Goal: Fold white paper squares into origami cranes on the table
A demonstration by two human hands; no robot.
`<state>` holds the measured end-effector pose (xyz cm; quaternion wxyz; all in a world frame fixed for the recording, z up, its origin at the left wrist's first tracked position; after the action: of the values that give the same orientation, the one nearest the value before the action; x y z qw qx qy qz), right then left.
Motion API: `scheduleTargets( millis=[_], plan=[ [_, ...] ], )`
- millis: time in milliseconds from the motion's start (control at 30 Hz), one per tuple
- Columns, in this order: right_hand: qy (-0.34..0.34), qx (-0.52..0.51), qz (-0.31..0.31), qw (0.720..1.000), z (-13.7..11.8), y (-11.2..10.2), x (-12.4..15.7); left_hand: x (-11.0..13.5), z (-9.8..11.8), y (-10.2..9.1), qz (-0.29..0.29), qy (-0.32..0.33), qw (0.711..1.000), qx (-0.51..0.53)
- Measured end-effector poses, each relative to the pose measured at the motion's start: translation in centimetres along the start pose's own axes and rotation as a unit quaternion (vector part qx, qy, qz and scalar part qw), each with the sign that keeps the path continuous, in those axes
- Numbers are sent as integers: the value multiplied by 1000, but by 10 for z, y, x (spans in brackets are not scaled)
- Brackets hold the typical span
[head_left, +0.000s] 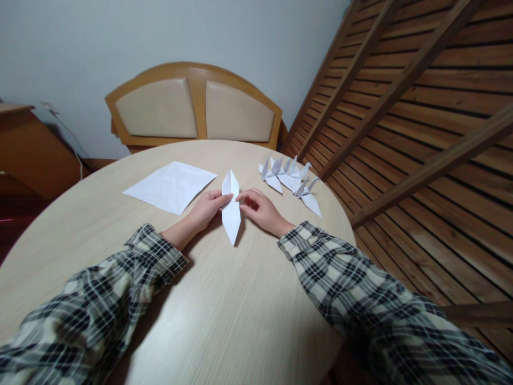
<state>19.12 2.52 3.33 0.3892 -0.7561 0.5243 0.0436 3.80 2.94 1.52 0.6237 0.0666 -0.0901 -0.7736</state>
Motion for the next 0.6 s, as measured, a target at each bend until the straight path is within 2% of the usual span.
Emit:
scheduleTargets(
  millis=[133,333,600],
  plan=[
    [-30,63,2,998,-3,-4,0,3,3,3,1,-16,1000,10],
    [-38,96,4,995,0,-6,0,6,6,10,-44,-17,999,23],
    [0,49,36,998,2,-7,-2,2,3,9,-43,-9,999,26]
  ],
)
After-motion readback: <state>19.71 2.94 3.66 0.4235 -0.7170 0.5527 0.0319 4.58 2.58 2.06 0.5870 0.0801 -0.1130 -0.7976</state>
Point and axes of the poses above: each hand's wrist, its own x-axis away from the middle knuckle, its own y-axis out of the palm, z = x × y, the point moved 5 cm from there along -x, towards the middle knuckle, and after that the axes turned 7 degrees about x, right-handed, at the moved point
